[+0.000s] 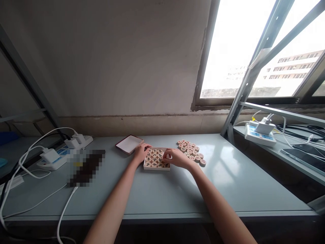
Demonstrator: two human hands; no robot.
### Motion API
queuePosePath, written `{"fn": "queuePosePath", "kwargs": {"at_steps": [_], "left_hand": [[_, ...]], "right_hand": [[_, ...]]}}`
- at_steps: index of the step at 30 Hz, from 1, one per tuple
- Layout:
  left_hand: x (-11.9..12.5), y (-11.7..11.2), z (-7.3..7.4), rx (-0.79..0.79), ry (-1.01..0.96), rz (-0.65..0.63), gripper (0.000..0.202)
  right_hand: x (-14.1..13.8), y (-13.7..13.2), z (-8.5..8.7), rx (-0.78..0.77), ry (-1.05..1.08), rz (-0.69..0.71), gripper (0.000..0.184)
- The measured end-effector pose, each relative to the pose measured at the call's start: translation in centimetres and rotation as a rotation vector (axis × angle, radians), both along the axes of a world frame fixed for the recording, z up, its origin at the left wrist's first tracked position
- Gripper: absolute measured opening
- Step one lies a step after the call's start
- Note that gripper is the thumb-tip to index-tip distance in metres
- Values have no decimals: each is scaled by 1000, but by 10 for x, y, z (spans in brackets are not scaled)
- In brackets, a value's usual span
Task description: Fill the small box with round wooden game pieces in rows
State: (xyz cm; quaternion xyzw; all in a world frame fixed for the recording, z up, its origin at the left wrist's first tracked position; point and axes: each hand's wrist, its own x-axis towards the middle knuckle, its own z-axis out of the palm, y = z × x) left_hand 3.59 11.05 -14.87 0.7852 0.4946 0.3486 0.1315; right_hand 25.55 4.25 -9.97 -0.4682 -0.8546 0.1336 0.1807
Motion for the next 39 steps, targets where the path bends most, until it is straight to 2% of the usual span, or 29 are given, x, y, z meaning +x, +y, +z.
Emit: {"fn": "queuePosePath", "kwargs": {"at_steps": [3,9,16,25,32,35,39], "left_hand": [[-1,0,0,-1,-11,5,22],[-1,2,0,-23,-25,18,22],[-1,3,-1,-30,-30,15,23],[0,2,1,-34,-23,22,22],[-1,3,-1,-27,-26,12,23],[-1,3,-1,-18,-23,18,22],[-2,3,0,-34,-19,25,22]], "right_hand": [[-1,1,-5,-75,31,68,12],[-2,0,-11,12,6,-54,23],[-5,-4,-7,142,-120,-121,14],[-7,-4,-6,73,-125,-104,20],[-2,-2,1,152,-51,-125,21],[9,-1,7,112,21,-153,24],[29,3,7,-35,-5,-166,22]]}}
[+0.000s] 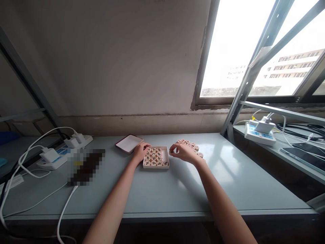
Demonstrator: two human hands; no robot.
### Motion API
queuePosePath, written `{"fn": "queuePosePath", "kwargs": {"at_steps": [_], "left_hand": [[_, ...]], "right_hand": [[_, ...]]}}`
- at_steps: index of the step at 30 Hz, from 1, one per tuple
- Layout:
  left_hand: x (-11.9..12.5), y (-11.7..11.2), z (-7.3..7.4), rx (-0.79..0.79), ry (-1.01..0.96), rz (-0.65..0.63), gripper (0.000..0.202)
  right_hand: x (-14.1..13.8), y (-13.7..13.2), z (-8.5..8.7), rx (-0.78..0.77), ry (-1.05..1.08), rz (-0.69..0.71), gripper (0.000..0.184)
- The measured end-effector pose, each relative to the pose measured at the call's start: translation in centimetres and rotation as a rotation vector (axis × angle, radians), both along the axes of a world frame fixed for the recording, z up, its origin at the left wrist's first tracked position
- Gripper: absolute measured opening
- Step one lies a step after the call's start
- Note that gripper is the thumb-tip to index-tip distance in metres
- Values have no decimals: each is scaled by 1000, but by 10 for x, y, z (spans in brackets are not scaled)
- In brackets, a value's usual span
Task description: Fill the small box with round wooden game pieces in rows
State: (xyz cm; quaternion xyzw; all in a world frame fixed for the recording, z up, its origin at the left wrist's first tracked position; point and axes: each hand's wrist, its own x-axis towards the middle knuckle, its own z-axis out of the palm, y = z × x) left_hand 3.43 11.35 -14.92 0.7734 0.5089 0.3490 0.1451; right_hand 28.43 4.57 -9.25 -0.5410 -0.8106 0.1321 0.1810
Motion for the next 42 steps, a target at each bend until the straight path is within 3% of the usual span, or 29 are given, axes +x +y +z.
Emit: {"fn": "queuePosePath", "kwargs": {"at_steps": [4,10,16,19,22,27,33,37,42], "left_hand": [[0,-1,1,-3,-5,1,22],[0,0,0,-15,-10,4,23],[0,3,-3,-1,-17,-8,23],[0,2,-3,-4,-15,-7,23],[0,1,-1,-9,-4,1,23],[0,0,0,-4,1,0,23],[-1,2,-3,15,-12,-5,22],[-1,2,-3,15,-10,-11,22],[0,1,-1,17,6,1,22]], "right_hand": [[9,2,-5,-114,-121,15,19],[8,0,-6,-54,-325,-55,12],[14,2,-10,-49,-346,-99,23],[10,1,-9,5,-262,-98,26],[-6,-2,-5,77,-76,28,23],[-30,-11,-4,-66,7,285,15],[-29,-9,-9,-232,69,293,13],[-27,-7,-8,-209,146,250,13],[-17,-8,7,-126,329,150,19]]}}
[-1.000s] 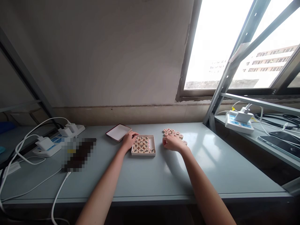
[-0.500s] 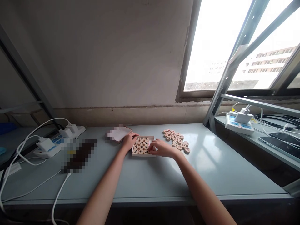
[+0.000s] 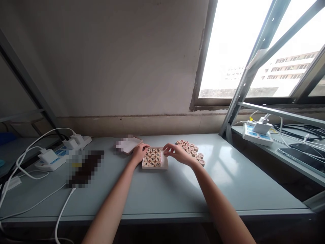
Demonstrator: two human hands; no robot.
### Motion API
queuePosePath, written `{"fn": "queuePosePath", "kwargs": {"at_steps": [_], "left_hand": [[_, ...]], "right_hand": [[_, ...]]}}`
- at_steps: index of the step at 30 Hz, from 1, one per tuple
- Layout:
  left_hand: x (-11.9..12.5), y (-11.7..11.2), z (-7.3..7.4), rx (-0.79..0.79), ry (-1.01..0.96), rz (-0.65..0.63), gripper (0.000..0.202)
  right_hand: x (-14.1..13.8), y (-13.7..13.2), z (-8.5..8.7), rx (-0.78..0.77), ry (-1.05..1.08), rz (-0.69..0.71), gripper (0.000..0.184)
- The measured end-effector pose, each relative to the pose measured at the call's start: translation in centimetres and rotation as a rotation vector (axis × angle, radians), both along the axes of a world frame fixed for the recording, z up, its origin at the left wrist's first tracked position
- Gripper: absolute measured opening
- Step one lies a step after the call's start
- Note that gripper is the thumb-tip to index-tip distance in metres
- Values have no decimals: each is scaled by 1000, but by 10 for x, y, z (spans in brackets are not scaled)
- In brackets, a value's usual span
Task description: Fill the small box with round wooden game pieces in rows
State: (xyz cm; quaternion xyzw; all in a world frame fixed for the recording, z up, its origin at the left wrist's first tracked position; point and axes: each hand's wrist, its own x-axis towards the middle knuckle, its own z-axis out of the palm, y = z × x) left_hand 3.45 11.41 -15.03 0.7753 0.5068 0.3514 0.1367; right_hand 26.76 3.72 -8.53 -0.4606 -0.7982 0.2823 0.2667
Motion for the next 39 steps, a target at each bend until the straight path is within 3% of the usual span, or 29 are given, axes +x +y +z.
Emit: {"fn": "queuePosePath", "kwargs": {"at_steps": [6,9,18,33,39], "left_hand": [[0,-1,0,-14,2,12,22],[0,-1,0,-8,3,3,22],[-1,1,-1,-10,-15,-16,22],[-2,2,-3,-26,-17,-10,23],[1,-1,3,-49,-66,-44,22]], "right_hand": [[18,3,1,-204,-207,90,12],[19,4,-5,-231,-319,48,11],[19,3,-5,-309,-316,66,23],[44,18,-24,-30,-505,-240,22],[19,9,-16,292,-382,-207,20]]}}
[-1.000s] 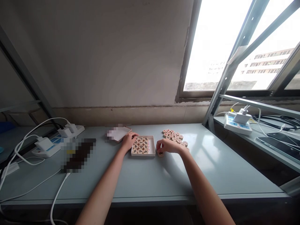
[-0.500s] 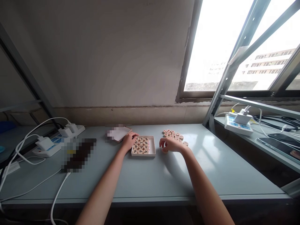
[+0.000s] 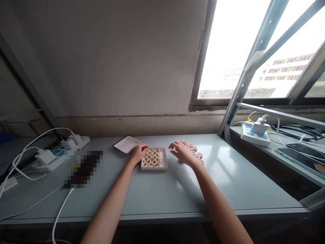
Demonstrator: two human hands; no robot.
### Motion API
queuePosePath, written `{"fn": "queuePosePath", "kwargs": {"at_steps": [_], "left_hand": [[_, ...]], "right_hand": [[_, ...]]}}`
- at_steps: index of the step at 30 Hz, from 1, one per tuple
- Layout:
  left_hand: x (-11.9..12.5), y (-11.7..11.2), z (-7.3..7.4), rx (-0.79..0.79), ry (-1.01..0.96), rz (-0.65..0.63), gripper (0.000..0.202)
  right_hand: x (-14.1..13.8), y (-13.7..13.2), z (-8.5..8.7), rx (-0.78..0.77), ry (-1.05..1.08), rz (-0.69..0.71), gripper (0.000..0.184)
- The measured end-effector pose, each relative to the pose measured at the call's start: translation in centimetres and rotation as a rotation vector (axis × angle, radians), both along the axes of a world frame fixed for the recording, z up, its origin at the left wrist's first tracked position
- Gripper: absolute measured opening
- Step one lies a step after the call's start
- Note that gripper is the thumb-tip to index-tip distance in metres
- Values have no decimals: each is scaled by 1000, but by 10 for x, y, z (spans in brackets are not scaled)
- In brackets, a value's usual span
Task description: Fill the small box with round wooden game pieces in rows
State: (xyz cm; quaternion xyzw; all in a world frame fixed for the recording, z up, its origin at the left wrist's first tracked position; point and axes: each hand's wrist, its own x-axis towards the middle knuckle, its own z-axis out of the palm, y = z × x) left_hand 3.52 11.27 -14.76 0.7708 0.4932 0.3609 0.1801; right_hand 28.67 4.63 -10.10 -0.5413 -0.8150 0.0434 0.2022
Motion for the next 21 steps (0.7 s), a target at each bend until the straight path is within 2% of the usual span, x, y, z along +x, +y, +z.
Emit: {"fn": "queuePosePath", "kwargs": {"at_steps": [3,5,7,12,15,17,19,21], "left_hand": [[5,-5,5,-137,-88,-128,22],[8,-9,7,-228,-141,-215,22],[10,-12,9,-284,-176,-247,22],[12,-14,11,-328,-201,-234,22],[11,-13,10,-310,-183,-219,22],[11,-12,9,-301,-177,-202,22],[11,-11,8,-299,-177,-194,21],[10,-11,7,-303,-177,-193,21]], "right_hand": [[-20,-5,-2,98,-19,69,25],[-29,-6,-6,67,-80,104,25],[-35,-6,-10,11,-124,138,26],[-36,-7,-9,99,-37,179,31],[-34,-7,-6,33,-17,258,20],[-34,-7,-6,-34,-25,304,22],[-34,-8,-5,-60,-48,300,28],[-36,-9,-5,-35,-97,253,27]]}}
